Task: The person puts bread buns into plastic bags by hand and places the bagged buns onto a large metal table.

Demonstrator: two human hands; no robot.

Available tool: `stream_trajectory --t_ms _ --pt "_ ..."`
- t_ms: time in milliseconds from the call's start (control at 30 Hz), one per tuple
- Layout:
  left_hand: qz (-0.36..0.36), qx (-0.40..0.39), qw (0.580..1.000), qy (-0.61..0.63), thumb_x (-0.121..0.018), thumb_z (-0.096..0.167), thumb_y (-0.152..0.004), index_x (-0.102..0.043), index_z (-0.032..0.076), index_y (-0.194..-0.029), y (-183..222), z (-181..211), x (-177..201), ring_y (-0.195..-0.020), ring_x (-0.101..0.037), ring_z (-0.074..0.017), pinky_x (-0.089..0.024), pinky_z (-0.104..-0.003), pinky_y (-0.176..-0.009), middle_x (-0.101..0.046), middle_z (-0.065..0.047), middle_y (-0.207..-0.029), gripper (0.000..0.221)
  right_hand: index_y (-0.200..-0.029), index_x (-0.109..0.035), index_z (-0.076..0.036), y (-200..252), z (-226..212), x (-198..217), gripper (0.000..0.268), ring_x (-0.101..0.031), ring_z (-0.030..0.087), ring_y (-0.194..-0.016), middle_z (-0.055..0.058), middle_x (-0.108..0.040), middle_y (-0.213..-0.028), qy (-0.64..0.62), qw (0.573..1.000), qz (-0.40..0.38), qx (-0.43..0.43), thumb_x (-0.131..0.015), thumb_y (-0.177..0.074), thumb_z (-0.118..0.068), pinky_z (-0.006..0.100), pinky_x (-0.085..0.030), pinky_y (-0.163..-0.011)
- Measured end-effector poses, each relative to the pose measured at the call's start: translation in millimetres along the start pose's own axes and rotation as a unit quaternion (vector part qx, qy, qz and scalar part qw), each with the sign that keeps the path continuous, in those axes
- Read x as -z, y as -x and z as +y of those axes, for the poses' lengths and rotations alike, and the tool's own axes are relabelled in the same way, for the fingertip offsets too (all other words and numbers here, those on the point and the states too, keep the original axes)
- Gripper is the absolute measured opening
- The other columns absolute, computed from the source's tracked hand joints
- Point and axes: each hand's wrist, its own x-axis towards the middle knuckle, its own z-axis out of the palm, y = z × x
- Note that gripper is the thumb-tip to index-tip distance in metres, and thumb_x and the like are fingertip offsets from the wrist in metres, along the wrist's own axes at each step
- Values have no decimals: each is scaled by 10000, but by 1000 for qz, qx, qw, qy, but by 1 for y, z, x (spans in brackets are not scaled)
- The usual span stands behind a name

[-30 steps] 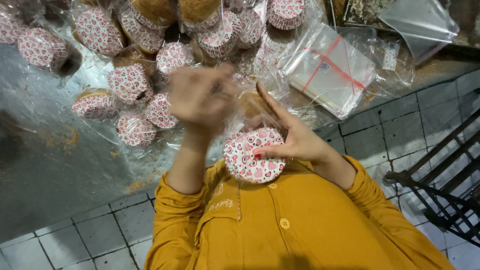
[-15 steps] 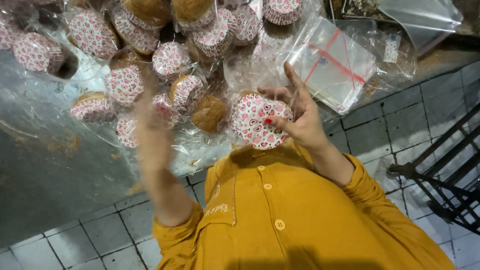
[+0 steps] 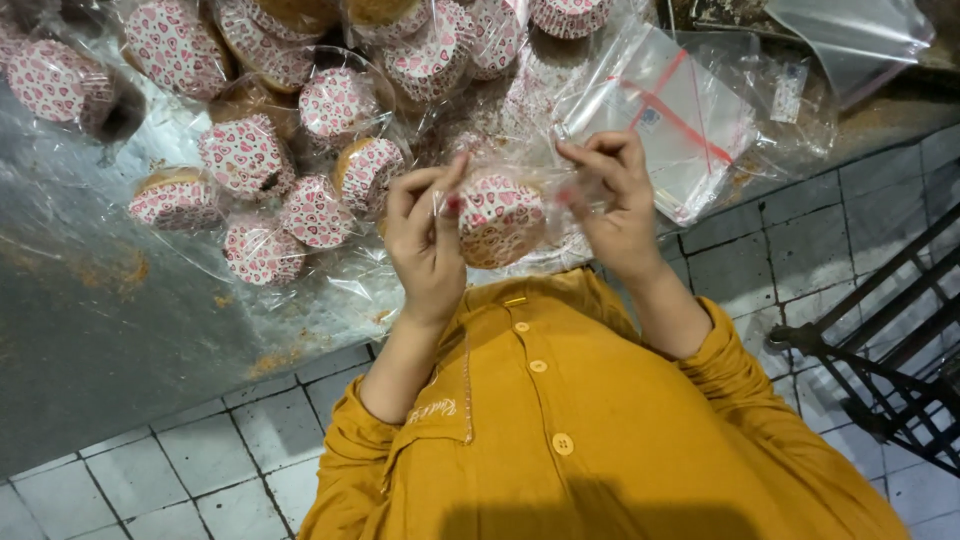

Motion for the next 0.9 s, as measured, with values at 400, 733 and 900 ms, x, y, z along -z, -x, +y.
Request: stream_trajectory --t_ms 400,733,900 --pt "7 60 998 21 -610 160 -1031 -768 64 -1126 13 -11 10 -977 -544 -185 -454 -323 -893 -563 -80 -1025 208 -1224 -730 -6 4 -2 -19 223 -660 221 -883 144 -623 -981 -7 998 21 -56 -660 -1023 -72 352 -550 -806" --pt "-71 272 949 145 -574 329 -1052 -759 97 -1182 -10 -11 37 -923 -620 -224 -522 -367 -829 -714 -195 -1009 324 -1095 -665 80 -8 16 11 215 -686 313 -756 238 -645 -888 -303 912 44 -274 -662 -1014 -119 399 -593 -599" --pt "-105 358 921 113 -440 515 -1052 -823 163 -1059 -1 -8 37 -781 -581 -72 -543 -216 -711 -761 -48 -877 520 -1187 -694 67 3 9 39 541 -764 300 -999 253 -731 -1137 -381 859 -58 -337 -454 -1076 -405 400 -663 -761"
